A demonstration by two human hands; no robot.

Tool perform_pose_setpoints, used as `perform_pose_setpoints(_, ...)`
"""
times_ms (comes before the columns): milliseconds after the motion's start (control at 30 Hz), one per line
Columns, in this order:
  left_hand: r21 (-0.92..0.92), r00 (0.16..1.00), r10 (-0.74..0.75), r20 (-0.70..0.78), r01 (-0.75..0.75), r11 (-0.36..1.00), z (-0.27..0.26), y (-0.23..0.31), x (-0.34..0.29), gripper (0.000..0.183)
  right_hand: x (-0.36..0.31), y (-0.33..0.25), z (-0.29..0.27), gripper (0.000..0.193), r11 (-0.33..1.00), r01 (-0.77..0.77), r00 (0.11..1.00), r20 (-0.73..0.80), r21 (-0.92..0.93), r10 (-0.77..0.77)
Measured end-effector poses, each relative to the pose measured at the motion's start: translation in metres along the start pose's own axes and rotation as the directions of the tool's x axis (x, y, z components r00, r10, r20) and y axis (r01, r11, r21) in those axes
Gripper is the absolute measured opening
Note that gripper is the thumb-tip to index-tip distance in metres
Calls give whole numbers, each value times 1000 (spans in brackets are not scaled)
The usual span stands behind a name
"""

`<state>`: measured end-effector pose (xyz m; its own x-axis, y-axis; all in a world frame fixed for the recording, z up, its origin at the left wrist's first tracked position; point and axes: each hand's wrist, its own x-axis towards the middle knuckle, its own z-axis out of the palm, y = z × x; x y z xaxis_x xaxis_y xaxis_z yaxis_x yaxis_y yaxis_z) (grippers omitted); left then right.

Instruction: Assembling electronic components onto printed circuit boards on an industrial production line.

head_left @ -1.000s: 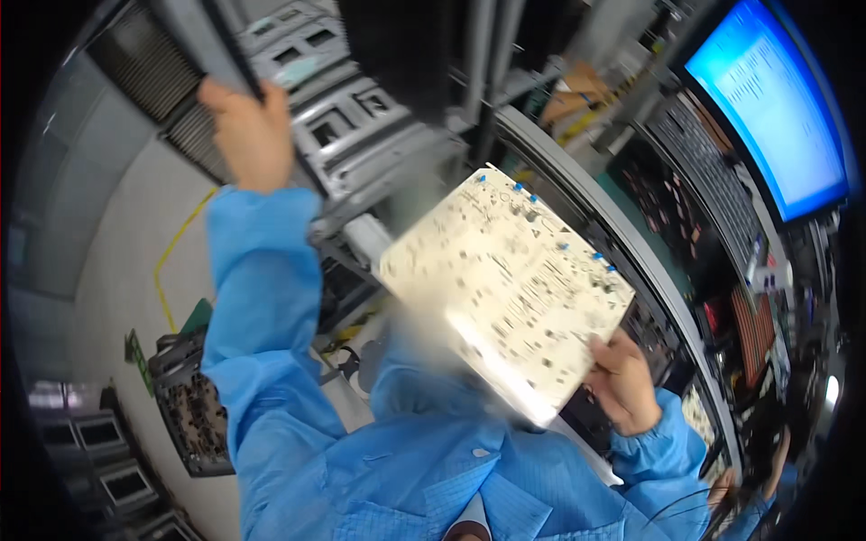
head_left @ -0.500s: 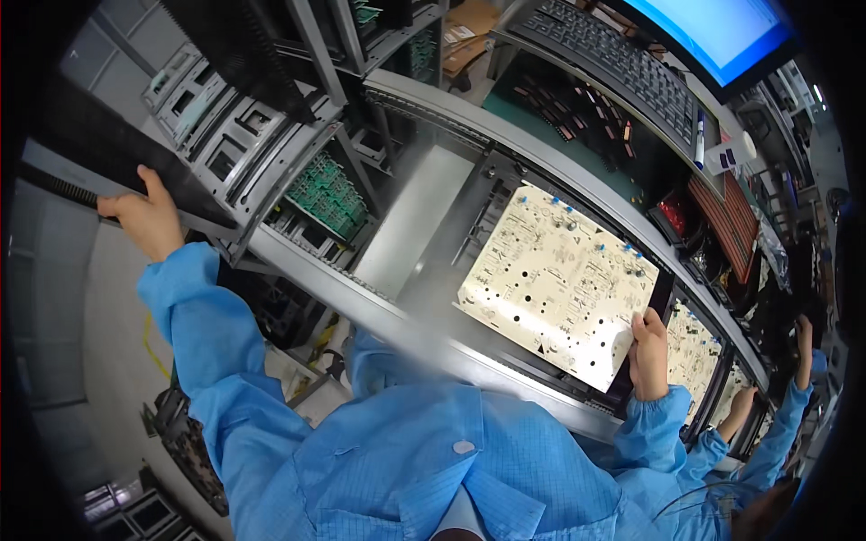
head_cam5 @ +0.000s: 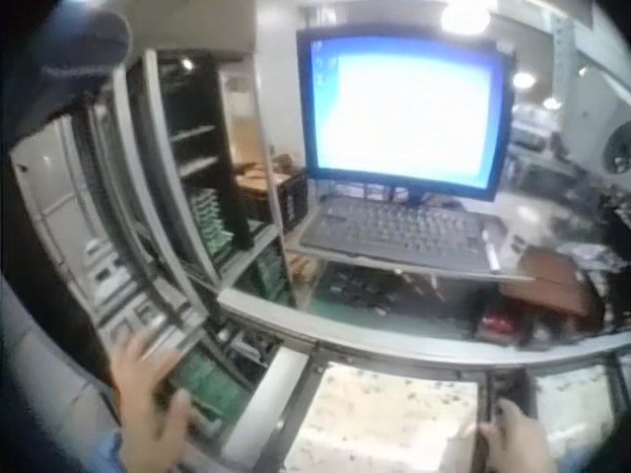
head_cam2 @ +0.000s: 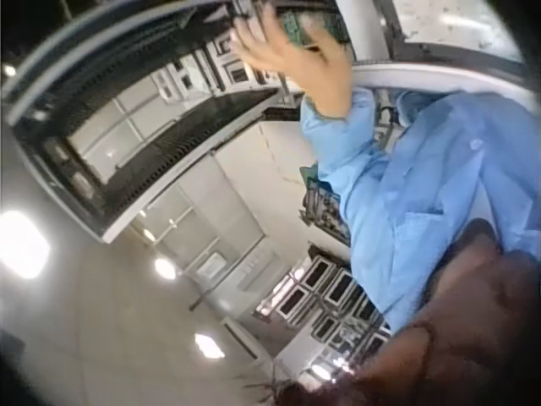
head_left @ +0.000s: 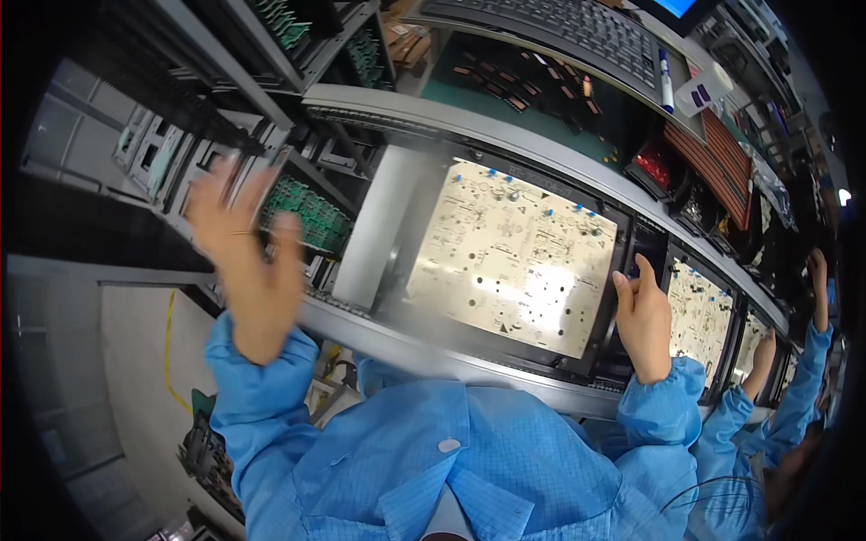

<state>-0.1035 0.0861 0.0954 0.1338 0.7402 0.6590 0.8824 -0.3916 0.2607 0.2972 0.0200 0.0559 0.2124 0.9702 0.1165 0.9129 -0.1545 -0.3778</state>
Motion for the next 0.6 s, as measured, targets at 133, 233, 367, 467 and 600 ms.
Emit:
perform_pose_setpoints(133, -130, 806, 224, 547, -183, 974, 48, 57, 3, 49, -1, -2, -9, 27, 930, 344, 936, 35, 125, -351)
perform_pose_setpoints(233, -171, 721, 306, 622, -256, 951, 89, 56, -13, 47, -6, 5, -1, 26, 940, 273, 951, 92, 205, -296)
perform_pose_setpoints(367, -260, 894, 275, 353, -188, 947, 144, 52, 23, 35, 38, 28, 9, 28, 940, 297, 954, -99, 170, -283)
perform_pose_setpoints(467, -297, 863, 276, 424, -156, 942, 186, 40, 47, 31, 82, 40, 28, 29, 930, 337, 938, -143, 148, -317)
perform_pose_setpoints(600, -264, 903, 230, 363, -137, 955, 201, 52, 45, 24, 97, 47, 55, 22, 915, 349, 935, -148, 204, -323)
